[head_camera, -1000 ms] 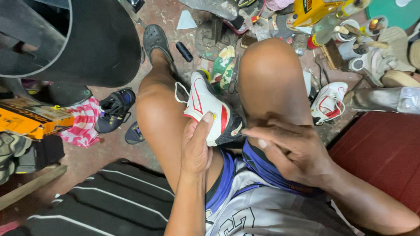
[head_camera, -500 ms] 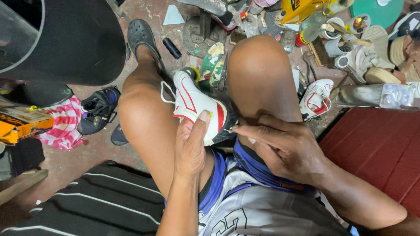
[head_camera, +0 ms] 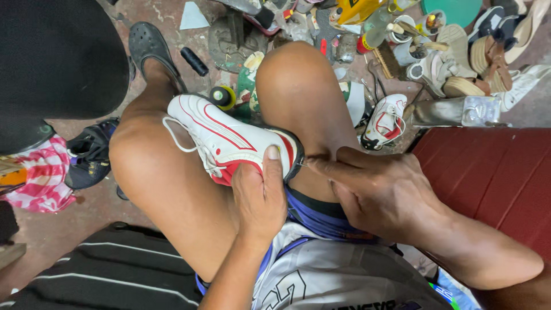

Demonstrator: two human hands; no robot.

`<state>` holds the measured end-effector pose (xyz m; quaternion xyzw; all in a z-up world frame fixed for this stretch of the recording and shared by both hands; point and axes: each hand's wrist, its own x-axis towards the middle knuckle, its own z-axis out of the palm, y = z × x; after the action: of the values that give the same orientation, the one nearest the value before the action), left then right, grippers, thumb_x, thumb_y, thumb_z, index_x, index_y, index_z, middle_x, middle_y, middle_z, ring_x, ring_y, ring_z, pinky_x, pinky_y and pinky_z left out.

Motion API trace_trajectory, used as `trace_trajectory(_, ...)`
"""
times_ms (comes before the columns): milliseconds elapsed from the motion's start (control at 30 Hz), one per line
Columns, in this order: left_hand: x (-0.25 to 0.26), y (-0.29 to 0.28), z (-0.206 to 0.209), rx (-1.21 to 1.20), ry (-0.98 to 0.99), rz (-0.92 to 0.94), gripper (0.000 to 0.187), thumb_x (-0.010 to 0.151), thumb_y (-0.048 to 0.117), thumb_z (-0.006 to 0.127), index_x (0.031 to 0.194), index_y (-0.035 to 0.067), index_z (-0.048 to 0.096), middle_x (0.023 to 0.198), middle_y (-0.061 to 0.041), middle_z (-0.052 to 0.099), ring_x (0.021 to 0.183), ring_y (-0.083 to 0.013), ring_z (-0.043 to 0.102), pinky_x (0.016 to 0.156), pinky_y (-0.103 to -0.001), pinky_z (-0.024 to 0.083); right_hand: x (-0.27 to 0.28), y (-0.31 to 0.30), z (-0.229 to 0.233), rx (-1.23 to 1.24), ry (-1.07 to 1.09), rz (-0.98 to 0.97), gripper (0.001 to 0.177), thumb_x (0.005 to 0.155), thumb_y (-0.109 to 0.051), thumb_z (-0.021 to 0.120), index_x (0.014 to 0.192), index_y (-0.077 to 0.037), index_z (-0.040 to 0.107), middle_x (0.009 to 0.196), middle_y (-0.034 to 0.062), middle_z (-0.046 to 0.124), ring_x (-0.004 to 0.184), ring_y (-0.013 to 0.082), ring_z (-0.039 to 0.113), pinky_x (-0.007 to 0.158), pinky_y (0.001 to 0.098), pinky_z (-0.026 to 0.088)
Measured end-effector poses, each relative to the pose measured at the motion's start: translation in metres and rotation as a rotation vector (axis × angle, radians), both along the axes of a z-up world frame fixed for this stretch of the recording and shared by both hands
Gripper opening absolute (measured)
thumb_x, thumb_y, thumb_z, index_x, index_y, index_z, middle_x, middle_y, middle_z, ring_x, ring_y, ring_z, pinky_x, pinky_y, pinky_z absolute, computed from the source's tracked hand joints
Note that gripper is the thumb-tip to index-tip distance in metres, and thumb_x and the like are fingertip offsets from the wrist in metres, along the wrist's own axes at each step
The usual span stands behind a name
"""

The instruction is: The person sits on a chair and sews a white and red sneaker using a needle and thread. They repeatedly push the needle through the shoe's upper and pull the thread tight to secure the stitching. The person occasionally rotates the shoe to access different areas of the repair.

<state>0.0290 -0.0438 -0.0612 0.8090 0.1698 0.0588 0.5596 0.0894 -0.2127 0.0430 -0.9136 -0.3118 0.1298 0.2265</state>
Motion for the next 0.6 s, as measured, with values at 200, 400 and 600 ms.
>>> trace_trajectory(200, -0.001, 0.001, 0.002, -0.025, -0.123, -0.059, 0.033, 0.109, 0.023, 0.051, 0.092, -0.003, 0.063, 0.084, -0.023, 0.066, 0.079, -0.0415, 0.063, 0.071, -0.051, 0.046, -0.001, 0.015, 0.006, -0.194, -0.068, 0.074, 0.031, 0.077, -0.007, 0.067, 0.107, -0.008, 0.073, 0.08, 0.0089, 0.068, 0.058, 0.0313, 0.068, 0.043, 0.0442, 0.05)
trace_trajectory(400, 0.004, 0.002, -0.013, 0.14, -0.155, -0.069, 0.031, 0.104, 0.019, 0.06, 0.083, -0.004, 0.06, 0.08, -0.025, 0.062, 0.075, -0.046, 0.059, 0.07, -0.055, 0.041, -0.003, 0.026, 0.003, -0.375, -0.093, 0.145, 0.03, 0.073, -0.009, 0.067, 0.103, -0.009, 0.069, 0.086, 0.0099, 0.068, 0.053, 0.0312, 0.068, 0.039, 0.0452, 0.051)
trace_trajectory(600, 0.003, 0.007, -0.023, 0.104, -0.224, -0.036, 0.03, 0.103, 0.017, 0.062, 0.08, -0.002, 0.058, 0.079, -0.024, 0.062, 0.072, -0.0456, 0.059, 0.066, -0.056, 0.042, -0.005, 0.028, -0.008, -0.286, -0.132, 0.135, 0.02, 0.083, -0.014, 0.066, 0.103, -0.01, 0.069, 0.083, 0.0083, 0.068, 0.055, 0.032, 0.066, 0.044, 0.0455, 0.05)
